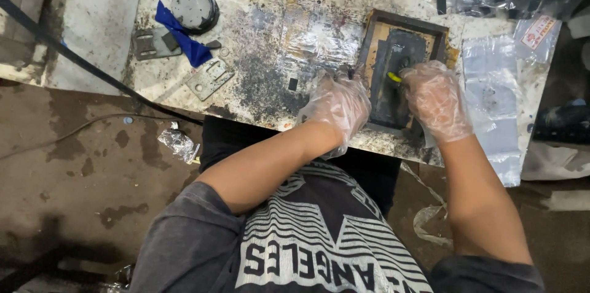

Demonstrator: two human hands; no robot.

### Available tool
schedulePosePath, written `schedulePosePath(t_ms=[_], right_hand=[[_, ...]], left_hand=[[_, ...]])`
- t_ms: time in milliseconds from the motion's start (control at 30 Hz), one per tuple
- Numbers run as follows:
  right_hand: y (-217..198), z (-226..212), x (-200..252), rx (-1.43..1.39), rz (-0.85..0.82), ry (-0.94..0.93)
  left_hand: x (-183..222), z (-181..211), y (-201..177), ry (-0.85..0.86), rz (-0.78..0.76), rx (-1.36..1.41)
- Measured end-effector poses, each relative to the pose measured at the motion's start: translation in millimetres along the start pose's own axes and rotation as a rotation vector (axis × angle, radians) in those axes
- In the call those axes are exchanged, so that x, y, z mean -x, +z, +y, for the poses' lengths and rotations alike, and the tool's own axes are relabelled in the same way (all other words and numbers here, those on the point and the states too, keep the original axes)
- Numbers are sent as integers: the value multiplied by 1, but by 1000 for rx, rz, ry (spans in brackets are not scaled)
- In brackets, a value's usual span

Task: Preparing a printing plate by scraping and cleaning ink using a small spatula and handling plastic bags.

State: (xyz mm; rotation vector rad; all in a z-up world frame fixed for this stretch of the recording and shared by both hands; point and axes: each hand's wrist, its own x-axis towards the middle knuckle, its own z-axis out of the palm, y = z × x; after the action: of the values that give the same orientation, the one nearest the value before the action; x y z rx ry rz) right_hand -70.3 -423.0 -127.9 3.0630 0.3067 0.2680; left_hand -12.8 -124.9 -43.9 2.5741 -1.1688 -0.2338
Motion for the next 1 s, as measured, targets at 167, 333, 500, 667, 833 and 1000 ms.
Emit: schedulePosePath(t_ms=[167, 333, 500, 667, 833, 1000], right_hand=[[-49, -35, 4, 5, -104, 36], [-53, -59, 18, 3, -207, 107], [-30, -49, 46, -75, -230, 101], [-206, -126, -89, -274, -732, 809], [-84, -25, -34, -134, -91, 350], [-48, 7, -53, -118, -95, 373]], left_hand=[[0, -2, -12, 53, -55, -45], [0, -1, -3, -25, -41, 35], [-4, 6, -39, 48, -215, -66], [-18, 11, -96, 252, -673, -425], [-1, 12, -18, -91, -43, -22], [0, 15, -17, -95, -20, -33]])
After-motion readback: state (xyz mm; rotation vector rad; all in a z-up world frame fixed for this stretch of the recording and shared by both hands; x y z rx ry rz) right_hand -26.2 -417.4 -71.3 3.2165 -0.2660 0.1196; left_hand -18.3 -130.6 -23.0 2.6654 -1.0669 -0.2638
